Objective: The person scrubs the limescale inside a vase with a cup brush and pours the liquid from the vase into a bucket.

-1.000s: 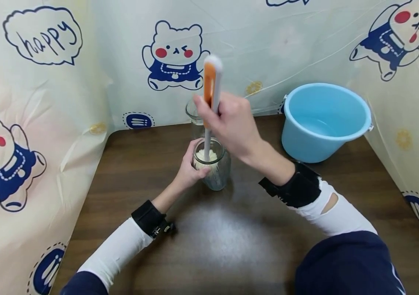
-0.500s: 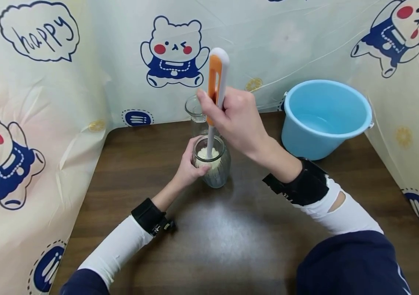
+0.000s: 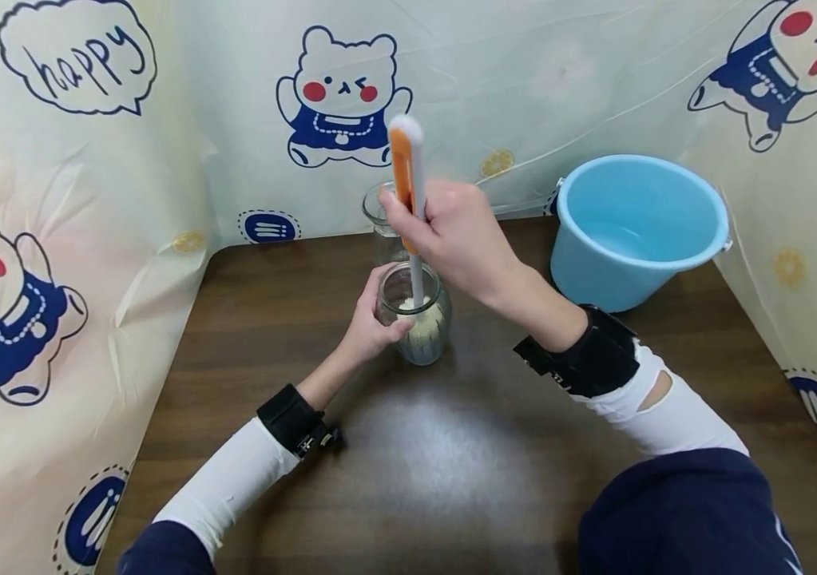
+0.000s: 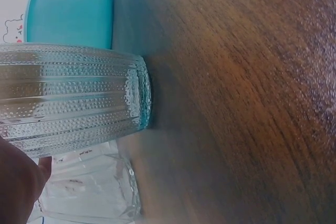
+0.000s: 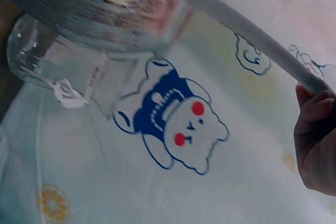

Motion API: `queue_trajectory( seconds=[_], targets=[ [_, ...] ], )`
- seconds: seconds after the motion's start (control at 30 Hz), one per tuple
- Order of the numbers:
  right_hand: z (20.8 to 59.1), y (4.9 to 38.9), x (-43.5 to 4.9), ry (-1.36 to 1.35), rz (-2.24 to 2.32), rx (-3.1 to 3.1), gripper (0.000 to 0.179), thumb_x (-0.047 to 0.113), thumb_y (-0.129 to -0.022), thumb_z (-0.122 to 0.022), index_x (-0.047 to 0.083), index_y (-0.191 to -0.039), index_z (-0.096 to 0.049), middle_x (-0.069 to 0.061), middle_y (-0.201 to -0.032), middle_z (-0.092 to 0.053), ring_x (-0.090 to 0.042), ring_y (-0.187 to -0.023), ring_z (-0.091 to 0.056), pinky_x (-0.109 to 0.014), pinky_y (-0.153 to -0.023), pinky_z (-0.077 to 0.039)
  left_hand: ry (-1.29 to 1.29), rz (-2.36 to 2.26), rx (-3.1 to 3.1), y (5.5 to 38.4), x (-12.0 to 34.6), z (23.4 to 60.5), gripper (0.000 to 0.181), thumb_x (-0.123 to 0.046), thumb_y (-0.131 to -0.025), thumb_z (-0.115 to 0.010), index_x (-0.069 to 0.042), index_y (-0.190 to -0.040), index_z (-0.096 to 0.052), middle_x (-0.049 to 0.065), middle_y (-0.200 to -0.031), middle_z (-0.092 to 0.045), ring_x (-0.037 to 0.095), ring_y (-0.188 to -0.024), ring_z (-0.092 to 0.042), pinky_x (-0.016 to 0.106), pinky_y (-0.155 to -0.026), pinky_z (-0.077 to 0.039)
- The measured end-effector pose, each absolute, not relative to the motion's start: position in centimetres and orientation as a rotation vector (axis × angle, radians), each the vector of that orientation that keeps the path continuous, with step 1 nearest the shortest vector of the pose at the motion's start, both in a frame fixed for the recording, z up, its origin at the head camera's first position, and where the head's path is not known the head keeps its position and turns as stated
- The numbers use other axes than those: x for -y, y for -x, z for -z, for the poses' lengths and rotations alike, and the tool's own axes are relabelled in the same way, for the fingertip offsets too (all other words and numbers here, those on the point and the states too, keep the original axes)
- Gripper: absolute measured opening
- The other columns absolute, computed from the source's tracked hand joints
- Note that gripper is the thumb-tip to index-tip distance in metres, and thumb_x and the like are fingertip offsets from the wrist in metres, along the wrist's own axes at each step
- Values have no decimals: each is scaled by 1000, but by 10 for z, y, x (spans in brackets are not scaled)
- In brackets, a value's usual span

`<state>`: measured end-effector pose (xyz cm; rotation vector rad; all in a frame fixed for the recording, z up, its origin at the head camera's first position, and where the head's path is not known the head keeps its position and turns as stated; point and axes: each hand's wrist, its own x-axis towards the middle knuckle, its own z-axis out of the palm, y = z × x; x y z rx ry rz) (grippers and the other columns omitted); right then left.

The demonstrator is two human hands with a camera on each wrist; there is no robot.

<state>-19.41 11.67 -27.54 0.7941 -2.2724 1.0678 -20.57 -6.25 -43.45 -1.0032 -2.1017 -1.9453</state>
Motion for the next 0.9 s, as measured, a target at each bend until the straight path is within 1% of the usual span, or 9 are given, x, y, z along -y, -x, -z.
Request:
queue_trajectory(
  seconds=[0.03, 0.17, 0.27, 0.37, 0.53, 0.6, 0.8, 0.9],
  targets=[
    [279, 194, -116, -796, -1052, 2307, 44, 25, -97, -56, 5, -59, -62, -6, -53, -54, -12, -54, -44, -26, -47, -35, 1005, 1947, 2104, 205, 63, 434, 80, -19, -71, -73, 15, -134, -37, 38, -126, -50, 51, -110, -49, 67, -94, -39],
    [293, 196, -114, -773, -996, 2383, 47, 30, -98, -54, 7, -57, -59, -4, -52, -49, -13, -55, -43, -28, -47, -36, 1009, 1948, 2116, 204, 63, 435, 81, -23, -73, -73, 15, -134, -37, 39, -126, -49, 53, -109, -48, 68, -92, -39],
    [293, 197, -114, -763, -961, 2351, 47, 29, -98, -54, 7, -56, -57, -5, -52, -48, -14, -54, -42, -29, -46, -34, 1012, 1946, 2106, 204, 63, 436, 81, -25, -73, -73, 15, -134, -37, 40, -124, -50, 53, -109, -49, 68, -92, -39],
    [293, 197, -112, -772, -918, 2319, 47, 27, -98, -55, 8, -55, -54, -4, -51, -45, -15, -54, -42, -29, -46, -33, 1007, 1935, 2104, 205, 64, 434, 79, -21, -71, -72, 15, -133, -37, 40, -124, -51, 52, -109, -49, 67, -92, -40],
    [305, 197, -109, -791, -882, 2356, 41, 25, -97, -56, 7, -61, -60, -5, -53, -48, -17, -55, -47, -29, -49, -41, 1006, 1952, 2116, 205, 64, 434, 79, -19, -71, -71, 14, -134, -37, 40, -124, -50, 52, -109, -49, 67, -92, -40],
    [309, 198, -109, -798, -871, 2363, 38, 24, -96, -56, 6, -63, -62, -5, -54, -50, -18, -56, -48, -29, -50, -43, 1009, 1963, 2120, 205, 63, 434, 78, -18, -72, -70, 14, -134, -36, 41, -124, -50, 52, -109, -49, 67, -91, -41],
    [307, 202, -108, -795, -899, 2346, 40, 27, -98, -55, 6, -65, -62, -5, -53, -48, -16, -57, -46, -30, -49, -38, 1006, 1974, 2117, 205, 63, 433, 79, -21, -73, -72, 14, -134, -36, 41, -125, -49, 52, -110, -48, 68, -93, -39],
    [311, 203, -107, -816, -899, 2389, 40, 27, -98, -55, 6, -65, -63, -5, -53, -49, -17, -58, -47, -29, -50, -41, 995, 1977, 2133, 205, 64, 432, 78, -21, -73, -71, 13, -135, -36, 39, -126, -49, 51, -111, -48, 67, -93, -39]
  ],
)
